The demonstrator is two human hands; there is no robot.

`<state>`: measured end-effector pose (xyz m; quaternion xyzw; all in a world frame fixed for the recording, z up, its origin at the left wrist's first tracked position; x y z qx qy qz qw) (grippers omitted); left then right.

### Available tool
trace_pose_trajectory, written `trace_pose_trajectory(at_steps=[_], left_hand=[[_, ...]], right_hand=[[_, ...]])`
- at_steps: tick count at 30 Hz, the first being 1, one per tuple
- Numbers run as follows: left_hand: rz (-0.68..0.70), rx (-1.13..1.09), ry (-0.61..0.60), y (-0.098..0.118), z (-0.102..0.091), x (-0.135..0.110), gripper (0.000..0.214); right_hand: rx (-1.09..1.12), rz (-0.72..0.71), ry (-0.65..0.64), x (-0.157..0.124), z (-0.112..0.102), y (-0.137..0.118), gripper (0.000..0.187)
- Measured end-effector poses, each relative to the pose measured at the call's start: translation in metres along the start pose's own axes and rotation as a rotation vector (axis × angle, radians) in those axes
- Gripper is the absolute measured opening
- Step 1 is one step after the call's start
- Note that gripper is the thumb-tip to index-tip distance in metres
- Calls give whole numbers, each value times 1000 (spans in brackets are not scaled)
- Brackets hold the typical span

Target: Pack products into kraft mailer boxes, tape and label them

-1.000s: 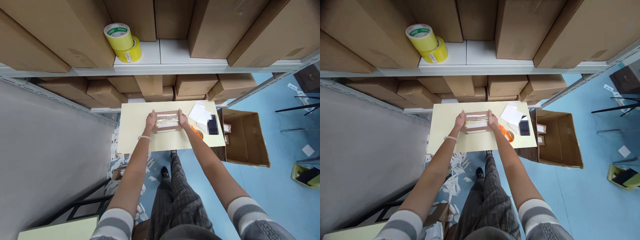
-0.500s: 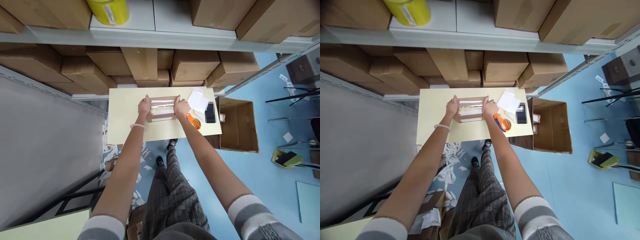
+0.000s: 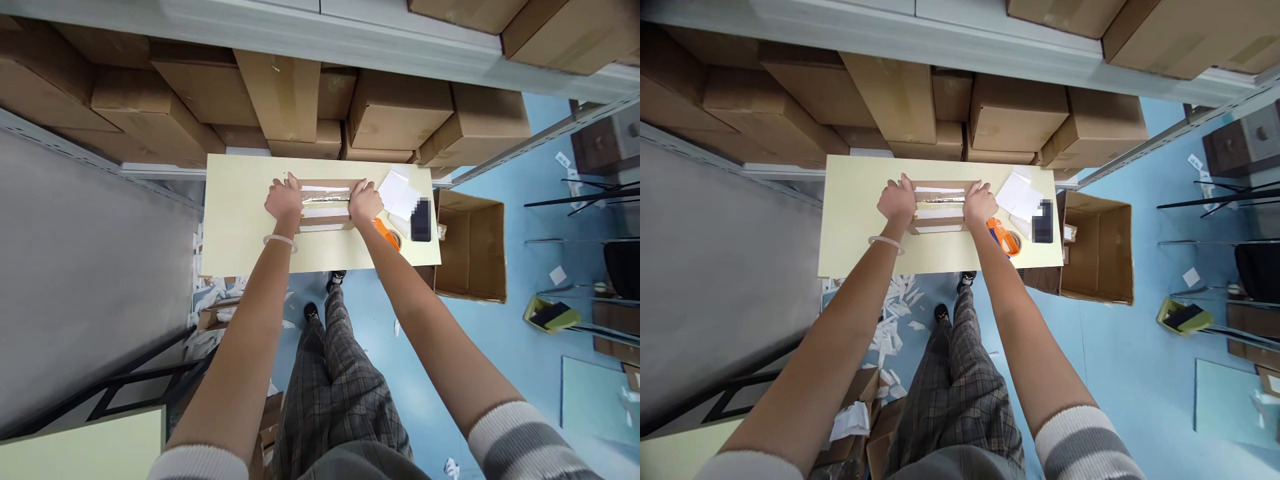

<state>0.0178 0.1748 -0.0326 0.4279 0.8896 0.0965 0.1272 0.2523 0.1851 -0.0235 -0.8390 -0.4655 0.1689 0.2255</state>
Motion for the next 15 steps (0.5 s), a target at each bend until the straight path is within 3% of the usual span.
trace_pose_trajectory(at_steps=[4,15], left_hand=[[-6,115,-66,2,-4,-4,65],[25,175,-24,7,-7,-5,66]], right_hand=[[1,-31,42,0,-1,0,51],[-53,-83,67,-6,-9,-7,58]])
Point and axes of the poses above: each hand's wrist, its own x-axis towards the middle knuckle, its own z-axis out of the palm, y = z × x, the point moved 6 cm from there along x, towards the middle knuckle, and after that the axes turned 13 degrees about x, right-handed, at the moved point
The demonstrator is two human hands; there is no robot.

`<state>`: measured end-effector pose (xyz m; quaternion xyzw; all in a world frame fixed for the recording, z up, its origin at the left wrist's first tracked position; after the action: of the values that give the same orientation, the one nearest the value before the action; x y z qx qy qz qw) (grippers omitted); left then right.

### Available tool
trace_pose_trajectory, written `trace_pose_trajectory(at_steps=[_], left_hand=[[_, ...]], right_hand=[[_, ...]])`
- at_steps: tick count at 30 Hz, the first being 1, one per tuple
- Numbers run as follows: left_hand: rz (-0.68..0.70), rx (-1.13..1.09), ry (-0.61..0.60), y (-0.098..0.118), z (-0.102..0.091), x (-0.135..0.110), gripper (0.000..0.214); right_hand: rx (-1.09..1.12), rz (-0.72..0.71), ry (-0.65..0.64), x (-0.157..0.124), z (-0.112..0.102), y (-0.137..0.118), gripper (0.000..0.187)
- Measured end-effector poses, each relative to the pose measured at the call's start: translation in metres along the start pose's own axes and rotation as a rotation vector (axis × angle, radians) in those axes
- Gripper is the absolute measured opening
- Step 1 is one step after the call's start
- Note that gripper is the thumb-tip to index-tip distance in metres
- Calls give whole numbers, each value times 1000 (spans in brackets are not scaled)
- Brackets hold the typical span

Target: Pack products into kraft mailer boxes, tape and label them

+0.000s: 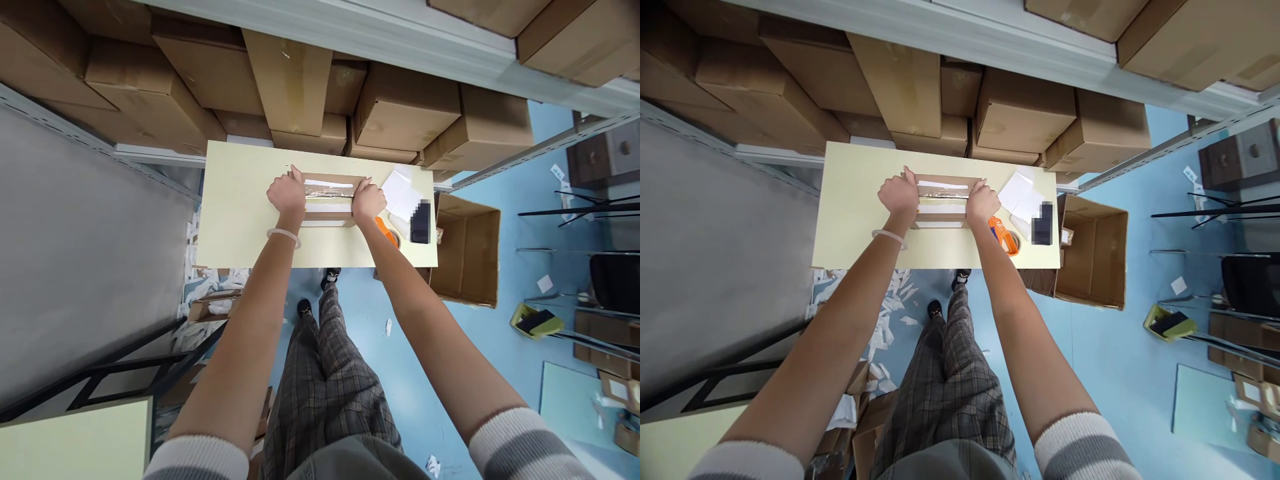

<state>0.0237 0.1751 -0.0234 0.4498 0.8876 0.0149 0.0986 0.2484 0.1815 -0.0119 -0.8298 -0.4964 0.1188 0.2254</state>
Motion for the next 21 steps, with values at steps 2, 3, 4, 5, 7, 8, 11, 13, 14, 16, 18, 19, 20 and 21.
trace_pose_trajectory(at_steps=[2,3,4,5,7,8,11,13,14,16,18,19,20,21], left_hand=[[4,4,1,0,1,1,66],[6,6,0,1,1,2,66],[10,8,-2,1,1,2,66],[17,10,-4,1,1,1,66],[43,9,-11,2,0,1,65],[59,8,-14,3,0,0,64],[95,8,-22,5,-1,0,62],[101,15,-24,5,-1,0,61],[100,17,-24,5,-1,1,61],[91,14,-21,4,-2,1,60],[74,-4,-17,3,-2,1,59],[60,-17,-21,2,-2,1,60],[43,-33,-28,1,-2,2,60],[24,-51,-40,0,-1,2,62]], right_hand=[[3,-9,-22,0,1,-2,58],[2,-13,-35,1,2,-2,57],[-3,-17,-45,1,3,-3,57],[-10,-23,-51,2,4,-3,57],[-34,-41,-51,3,5,-4,56],[-46,-54,-49,4,6,-5,56],[-77,-88,-59,6,9,-7,55],[-94,-100,-72,7,10,-9,54],[-99,-103,-78,7,10,-9,55],[-92,-105,-87,7,10,-11,56],[-67,-98,-87,7,9,-12,58],[-52,-86,-82,7,8,-12,59],[-40,-69,-77,7,8,-11,60],[-32,-48,-71,8,8,-10,62]])
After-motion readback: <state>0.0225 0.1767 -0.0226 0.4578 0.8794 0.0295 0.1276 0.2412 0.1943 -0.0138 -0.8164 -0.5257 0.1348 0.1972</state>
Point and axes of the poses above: each hand's wrist, its own x-axis towards the middle knuckle, its own z-axis out of the palm, y = z × x, the point moved 6 cm from there along x, towards the middle knuckle, and after that the axes turned 13 degrees about x, right-handed, at the moved point
